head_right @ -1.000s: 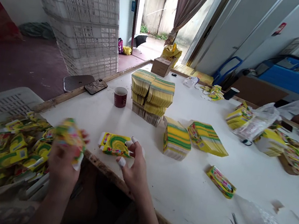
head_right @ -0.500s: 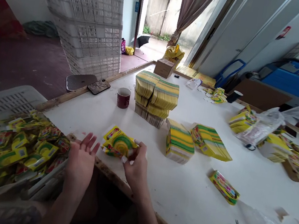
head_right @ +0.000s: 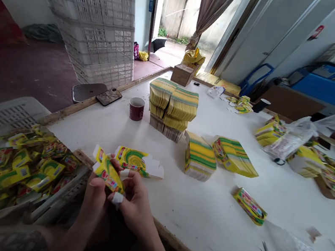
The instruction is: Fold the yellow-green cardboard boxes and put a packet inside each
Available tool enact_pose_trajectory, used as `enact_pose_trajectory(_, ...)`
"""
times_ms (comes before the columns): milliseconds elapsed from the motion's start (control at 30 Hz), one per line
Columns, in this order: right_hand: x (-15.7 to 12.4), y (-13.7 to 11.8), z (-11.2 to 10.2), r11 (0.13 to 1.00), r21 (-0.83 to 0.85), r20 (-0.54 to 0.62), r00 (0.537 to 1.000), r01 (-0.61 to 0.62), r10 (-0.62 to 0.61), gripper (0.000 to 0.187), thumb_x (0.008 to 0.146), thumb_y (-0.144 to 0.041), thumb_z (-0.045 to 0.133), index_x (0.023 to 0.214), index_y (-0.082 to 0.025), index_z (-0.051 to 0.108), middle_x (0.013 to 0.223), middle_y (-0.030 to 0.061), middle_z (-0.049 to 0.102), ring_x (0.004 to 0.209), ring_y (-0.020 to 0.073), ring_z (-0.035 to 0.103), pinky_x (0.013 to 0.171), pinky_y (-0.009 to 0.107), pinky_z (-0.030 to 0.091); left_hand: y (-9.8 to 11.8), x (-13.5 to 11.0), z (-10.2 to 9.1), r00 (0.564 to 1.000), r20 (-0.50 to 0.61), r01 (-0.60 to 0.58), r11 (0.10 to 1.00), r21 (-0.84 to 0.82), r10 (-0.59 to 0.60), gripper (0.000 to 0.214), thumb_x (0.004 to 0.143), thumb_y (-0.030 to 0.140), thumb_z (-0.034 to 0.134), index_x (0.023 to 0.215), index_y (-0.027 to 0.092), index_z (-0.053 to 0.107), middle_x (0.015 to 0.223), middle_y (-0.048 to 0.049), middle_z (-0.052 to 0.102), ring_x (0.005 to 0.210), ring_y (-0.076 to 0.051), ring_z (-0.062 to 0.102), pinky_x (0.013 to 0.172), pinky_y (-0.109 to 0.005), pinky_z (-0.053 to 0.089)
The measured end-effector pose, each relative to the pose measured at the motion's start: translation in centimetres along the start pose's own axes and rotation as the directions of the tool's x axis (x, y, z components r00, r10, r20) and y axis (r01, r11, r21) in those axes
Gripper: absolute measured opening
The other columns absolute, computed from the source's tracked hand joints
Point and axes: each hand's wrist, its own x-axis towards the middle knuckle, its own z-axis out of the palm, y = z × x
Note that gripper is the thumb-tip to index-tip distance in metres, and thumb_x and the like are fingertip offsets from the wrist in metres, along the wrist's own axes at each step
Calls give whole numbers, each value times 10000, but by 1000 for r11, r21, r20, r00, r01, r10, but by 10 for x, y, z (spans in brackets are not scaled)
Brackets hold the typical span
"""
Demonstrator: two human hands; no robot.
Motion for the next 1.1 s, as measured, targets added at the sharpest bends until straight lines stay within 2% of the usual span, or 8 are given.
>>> enact_pose_trajectory(367,0,-3,-21,988,142,-110,993,60,-44,204,729,-373,741,792,-210,634,729,-11,655,677,148,591,634,258,489,-1,-7,3,983,-105,129,977,-171,-148,188,759,343,735,832,173,703,748,-2,712,698,-145,634,640,-219,510)
enact_pose_trajectory(500,-2,-6,-34,971,-166,-180,963,171,-200,143,849,-347,606,904,-230,666,821,11,665,739,172,605,684,296,497,21,3,-5,997,-72,3,990,-140,-14,316,822,395,658,1090,233,615,1149,-46,671,1045,-182,621,859,-244,502)
enact_pose_trajectory(633,-8,-23,-45,500,-774,103,856,389,-507,178,870,-174,572,941,-277,698,853,20,662,807,180,568,754,336,460,48,8,-20,967,139,-245,934,262,215,795,648,497,785,1314,252,426,1404,-115,472,1309,-305,432,1084,-407,376)
enact_pose_trajectory(767,-13,-30,-44,215,-836,332,777,505,-535,273,839,-128,606,1038,-310,648,969,4,665,999,199,561,1080,480,284,48,7,-22,895,394,-144,701,698,-208,838,600,395,826,1317,254,415,1296,-110,561,1201,-332,523,1019,-490,430)
enact_pose_trajectory(867,-11,-20,-43,494,-798,-62,770,344,-635,596,799,-229,666,1344,-291,431,1345,90,509,1306,276,398,1137,539,226,34,5,-14,879,383,-132,630,765,-282,661,706,360,731,1267,235,404,1169,-98,621,1058,-296,601,920,-471,491)
enact_pose_trajectory(933,-8,-11,-43,828,-506,-306,847,244,-436,695,808,-358,661,1414,-259,334,1435,126,434,1334,296,392,1102,522,327,26,2,-8,891,399,-200,603,772,-216,671,708,345,727,1262,233,364,1141,-95,616,1027,-289,605,880,-448,506)
enact_pose_trajectory(1000,-6,-3,-40,995,-66,-271,958,76,-91,604,837,-422,610,1375,-235,410,1362,132,528,1238,297,517,1040,489,424,21,-2,-3,854,496,-312,609,729,-157,667,720,278,709,1265,259,324,1154,-80,598,1044,-274,596,878,-418,506)
enact_pose_trajectory(1100,-4,3,-34,950,289,-80,986,-116,144,547,817,-437,632,1302,-213,516,1169,124,664,1111,300,610,967,460,490,18,-7,1,792,601,-418,623,662,-108,664,702,140,658,1239,294,300,1175,-59,564,1075,-255,578,881,-384,496)
